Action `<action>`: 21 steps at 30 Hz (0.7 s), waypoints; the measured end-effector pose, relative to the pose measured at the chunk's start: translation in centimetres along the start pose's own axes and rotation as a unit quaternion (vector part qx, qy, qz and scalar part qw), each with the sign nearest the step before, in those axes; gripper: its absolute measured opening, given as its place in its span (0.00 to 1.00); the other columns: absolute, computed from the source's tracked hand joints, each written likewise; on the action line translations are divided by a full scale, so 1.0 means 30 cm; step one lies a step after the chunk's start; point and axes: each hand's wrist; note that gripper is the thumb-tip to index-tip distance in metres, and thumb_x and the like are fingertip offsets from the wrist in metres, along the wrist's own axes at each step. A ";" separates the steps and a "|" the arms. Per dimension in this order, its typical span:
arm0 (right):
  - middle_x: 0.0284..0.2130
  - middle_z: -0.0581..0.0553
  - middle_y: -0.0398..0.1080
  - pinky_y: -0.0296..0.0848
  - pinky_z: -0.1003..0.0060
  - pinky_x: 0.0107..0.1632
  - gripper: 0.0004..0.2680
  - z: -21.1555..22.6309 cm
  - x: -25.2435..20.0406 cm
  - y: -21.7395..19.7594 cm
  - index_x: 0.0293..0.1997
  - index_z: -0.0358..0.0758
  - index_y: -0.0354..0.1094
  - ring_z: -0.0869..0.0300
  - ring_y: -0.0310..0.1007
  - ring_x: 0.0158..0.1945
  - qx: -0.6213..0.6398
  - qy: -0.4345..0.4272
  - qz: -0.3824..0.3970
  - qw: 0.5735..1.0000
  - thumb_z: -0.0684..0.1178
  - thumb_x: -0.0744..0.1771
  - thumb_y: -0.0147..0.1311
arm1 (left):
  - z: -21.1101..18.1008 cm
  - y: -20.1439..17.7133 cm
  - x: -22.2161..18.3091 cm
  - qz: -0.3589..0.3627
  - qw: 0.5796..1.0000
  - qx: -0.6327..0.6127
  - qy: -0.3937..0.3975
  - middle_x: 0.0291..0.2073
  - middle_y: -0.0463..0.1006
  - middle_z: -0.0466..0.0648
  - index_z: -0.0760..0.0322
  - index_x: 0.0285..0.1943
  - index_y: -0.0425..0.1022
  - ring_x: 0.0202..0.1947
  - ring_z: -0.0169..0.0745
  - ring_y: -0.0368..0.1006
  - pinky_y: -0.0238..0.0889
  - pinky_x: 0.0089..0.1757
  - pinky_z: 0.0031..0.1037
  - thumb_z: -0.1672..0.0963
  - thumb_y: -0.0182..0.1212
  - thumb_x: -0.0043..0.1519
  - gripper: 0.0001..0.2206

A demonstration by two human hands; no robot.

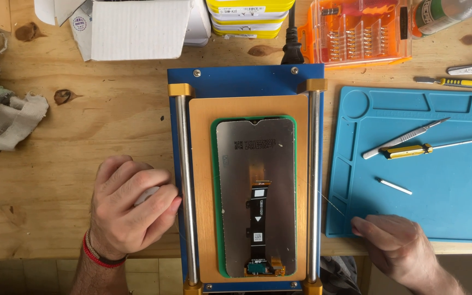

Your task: Separating the glass screen from a mobile phone display using a thin cutting wire on a heated separator machine.

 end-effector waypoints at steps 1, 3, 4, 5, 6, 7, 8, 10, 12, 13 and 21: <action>0.24 0.50 0.69 0.64 0.60 0.24 0.14 0.001 0.013 0.002 0.52 0.43 0.68 0.51 0.61 0.21 -0.019 -0.017 -0.007 1.000 0.29 0.66 0.51 | 0.003 -0.001 -0.008 0.000 1.000 0.011 0.003 0.35 0.77 0.50 0.61 0.36 0.74 0.29 0.50 0.66 0.57 0.39 0.44 0.58 0.55 0.69 0.07; 0.23 0.51 0.69 0.64 0.60 0.24 0.10 0.013 0.055 -0.011 0.49 0.43 0.70 0.51 0.62 0.21 -0.026 -0.005 0.002 1.000 0.32 0.67 0.52 | -0.002 0.004 -0.021 -0.009 1.000 0.012 -0.013 0.35 0.78 0.48 0.60 0.36 0.74 0.29 0.49 0.65 0.55 0.42 0.43 0.58 0.55 0.69 0.07; 0.22 0.52 0.68 0.64 0.60 0.24 0.07 0.018 0.079 -0.019 0.45 0.43 0.72 0.52 0.63 0.21 -0.031 0.005 0.011 0.999 0.35 0.68 0.54 | -0.008 0.004 -0.034 -0.016 0.999 0.015 -0.031 0.34 0.78 0.46 0.58 0.35 0.73 0.30 0.48 0.65 0.52 0.44 0.43 0.58 0.55 0.68 0.08; 0.22 0.52 0.68 0.64 0.60 0.24 0.07 0.015 0.080 -0.016 0.45 0.43 0.72 0.52 0.63 0.21 -0.032 0.002 0.017 0.999 0.35 0.68 0.54 | -0.015 0.003 -0.051 -0.018 0.999 0.015 -0.037 0.34 0.78 0.46 0.58 0.35 0.73 0.30 0.48 0.65 0.52 0.44 0.43 0.58 0.55 0.68 0.08; 0.25 0.52 0.72 0.66 0.59 0.26 0.08 0.005 0.087 -0.018 0.47 0.42 0.71 0.51 0.67 0.23 -0.034 -0.007 0.004 0.999 0.35 0.68 0.53 | -0.022 0.005 -0.066 -0.022 0.998 0.016 -0.052 0.35 0.78 0.45 0.58 0.35 0.73 0.30 0.48 0.65 0.52 0.45 0.44 0.58 0.56 0.68 0.07; 0.29 0.51 0.76 0.68 0.58 0.27 0.08 -0.002 0.096 -0.018 0.49 0.41 0.71 0.50 0.72 0.25 -0.036 -0.017 -0.009 0.999 0.34 0.68 0.52 | -0.028 0.005 -0.083 -0.026 0.997 0.017 -0.067 0.35 0.78 0.45 0.58 0.36 0.73 0.31 0.48 0.66 0.52 0.46 0.44 0.58 0.57 0.68 0.07; 0.29 0.51 0.76 0.68 0.58 0.27 0.08 0.006 0.115 -0.027 0.49 0.41 0.71 0.50 0.72 0.25 -0.041 -0.024 -0.002 0.999 0.34 0.68 0.52 | -0.035 0.003 -0.099 -0.033 0.996 0.019 -0.075 0.35 0.78 0.45 0.58 0.36 0.73 0.31 0.48 0.66 0.52 0.46 0.44 0.58 0.57 0.68 0.07; 0.21 0.51 0.71 0.65 0.59 0.29 0.06 0.022 0.155 -0.044 0.46 0.43 0.74 0.54 0.63 0.21 -0.012 0.031 0.000 0.999 0.41 0.71 0.50 | -0.046 0.002 -0.133 -0.049 0.994 0.019 -0.096 0.33 0.79 0.44 0.57 0.35 0.75 0.30 0.46 0.67 0.52 0.47 0.45 0.57 0.57 0.69 0.08; 0.21 0.50 0.69 0.63 0.60 0.29 0.05 0.042 0.188 -0.054 0.45 0.41 0.75 0.54 0.60 0.22 -0.018 0.039 -0.012 0.999 0.41 0.71 0.50 | -0.045 -0.013 -0.174 -0.055 0.992 0.023 -0.111 0.34 0.80 0.44 0.56 0.35 0.76 0.30 0.45 0.67 0.52 0.47 0.44 0.56 0.58 0.68 0.08; 0.21 0.49 0.67 0.62 0.60 0.30 0.05 0.053 0.205 -0.062 0.44 0.39 0.76 0.54 0.57 0.23 -0.018 0.053 -0.033 0.998 0.41 0.71 0.51 | -0.043 -0.018 -0.195 -0.051 0.991 0.028 -0.117 0.35 0.80 0.43 0.55 0.35 0.76 0.30 0.45 0.68 0.52 0.48 0.44 0.56 0.59 0.68 0.07; 0.42 0.48 0.78 0.73 0.74 0.44 0.09 -0.343 -0.137 -0.081 0.49 0.29 0.76 0.67 0.72 0.44 0.147 0.167 -0.167 0.961 0.30 0.65 0.58 | -0.012 0.023 -0.338 -0.124 0.973 0.078 -0.179 0.33 0.81 0.35 0.43 0.31 0.73 0.27 0.41 0.69 0.53 0.42 0.36 0.55 0.58 0.64 0.08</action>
Point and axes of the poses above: each hand's wrist, its own x-axis towards the middle knuckle, its own y-axis out of the palm, z = x × y
